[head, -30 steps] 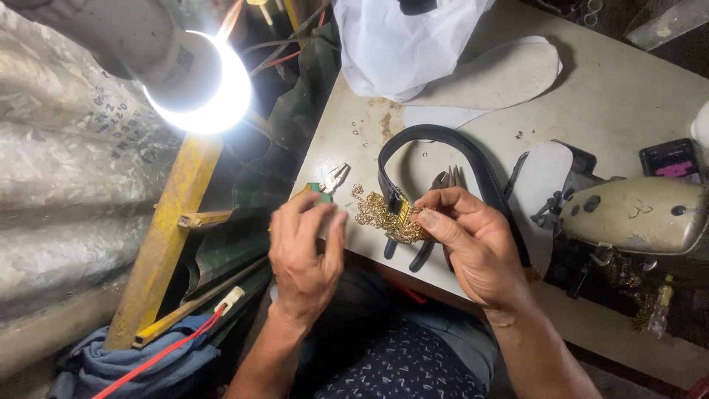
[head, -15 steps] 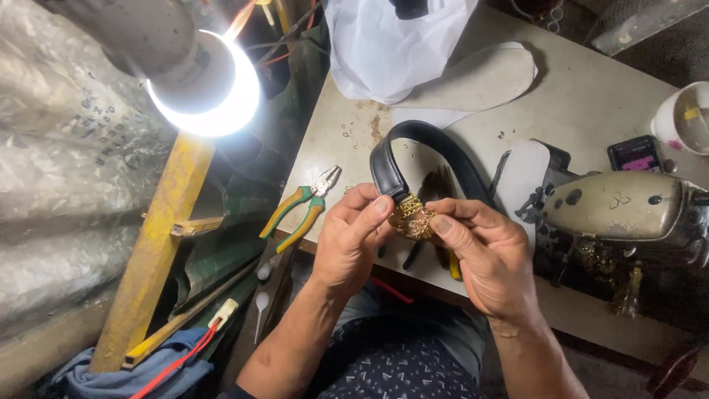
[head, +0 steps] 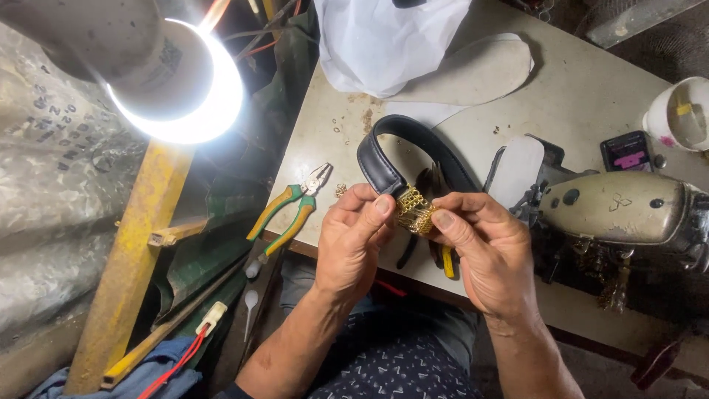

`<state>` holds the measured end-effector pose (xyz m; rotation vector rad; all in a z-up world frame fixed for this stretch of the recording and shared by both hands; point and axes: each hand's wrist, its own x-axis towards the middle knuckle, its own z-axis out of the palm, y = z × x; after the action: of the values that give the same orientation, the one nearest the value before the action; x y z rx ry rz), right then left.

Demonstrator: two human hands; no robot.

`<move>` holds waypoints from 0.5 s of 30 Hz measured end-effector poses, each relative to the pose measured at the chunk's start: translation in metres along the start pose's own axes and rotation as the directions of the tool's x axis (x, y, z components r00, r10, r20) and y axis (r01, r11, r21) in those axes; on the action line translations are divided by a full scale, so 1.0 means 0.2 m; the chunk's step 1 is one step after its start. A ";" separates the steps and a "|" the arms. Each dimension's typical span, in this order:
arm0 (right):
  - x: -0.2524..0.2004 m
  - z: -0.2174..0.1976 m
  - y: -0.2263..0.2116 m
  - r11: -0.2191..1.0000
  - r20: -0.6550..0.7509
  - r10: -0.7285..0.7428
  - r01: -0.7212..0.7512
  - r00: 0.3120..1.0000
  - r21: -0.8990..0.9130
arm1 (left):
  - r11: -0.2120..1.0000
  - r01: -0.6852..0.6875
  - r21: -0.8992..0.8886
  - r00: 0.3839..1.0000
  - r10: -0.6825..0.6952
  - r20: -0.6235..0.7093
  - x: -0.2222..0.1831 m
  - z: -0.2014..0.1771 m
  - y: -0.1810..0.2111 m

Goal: Attaching a decorative gold chain to a black leather belt using pliers at a repair bench.

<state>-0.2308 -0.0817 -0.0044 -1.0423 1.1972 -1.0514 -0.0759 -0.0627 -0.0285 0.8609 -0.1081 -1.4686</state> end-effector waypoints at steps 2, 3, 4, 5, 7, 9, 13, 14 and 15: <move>0.00 0.00 0.00 1.000 -0.004 0.006 -0.006 1.000 0.005 | 1.000 -0.003 -0.004 1.000 0.003 0.000 0.01 0.00 -0.01; 0.01 0.00 0.00 1.000 -0.007 0.015 -0.015 1.000 0.013 | 1.000 -0.001 -0.004 1.000 0.001 -0.012 0.01 0.00 -0.02; 0.01 0.00 0.00 0.999 -0.010 0.025 -0.024 1.000 0.021 | 1.000 0.001 -0.003 1.000 -0.001 -0.023 0.01 0.00 -0.02; 0.00 0.00 0.00 0.999 -0.010 0.026 -0.025 1.000 0.022 | 1.000 0.001 -0.002 1.000 -0.001 -0.024 0.01 0.01 -0.02; -0.01 0.01 -0.01 0.999 -0.004 0.042 -0.042 0.999 0.028 | 1.000 0.011 0.027 0.999 -0.010 -0.043 0.00 0.02 -0.02; 0.00 0.00 0.00 0.997 -0.004 0.061 -0.060 0.998 0.055 | 0.999 0.012 0.038 0.999 -0.011 -0.045 0.00 0.02 -0.02; -0.01 -0.03 0.01 0.988 0.001 0.117 -0.117 0.993 0.104 | 0.997 0.010 0.073 1.000 -0.008 -0.026 0.00 0.00 -0.03; -0.01 -0.04 0.02 0.987 0.001 0.118 -0.118 0.993 0.105 | 0.997 0.011 0.075 1.000 -0.009 -0.028 0.00 -0.02 -0.05; -0.01 -0.05 0.03 0.985 0.004 0.122 -0.122 0.992 0.120 | 0.994 0.024 0.107 1.000 -0.023 -0.009 0.01 -0.05 -0.07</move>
<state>-0.2413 -0.0790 -0.0104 -0.8636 1.1711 -1.0166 -0.0813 -0.0578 -0.0431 0.9572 -0.1727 -1.4923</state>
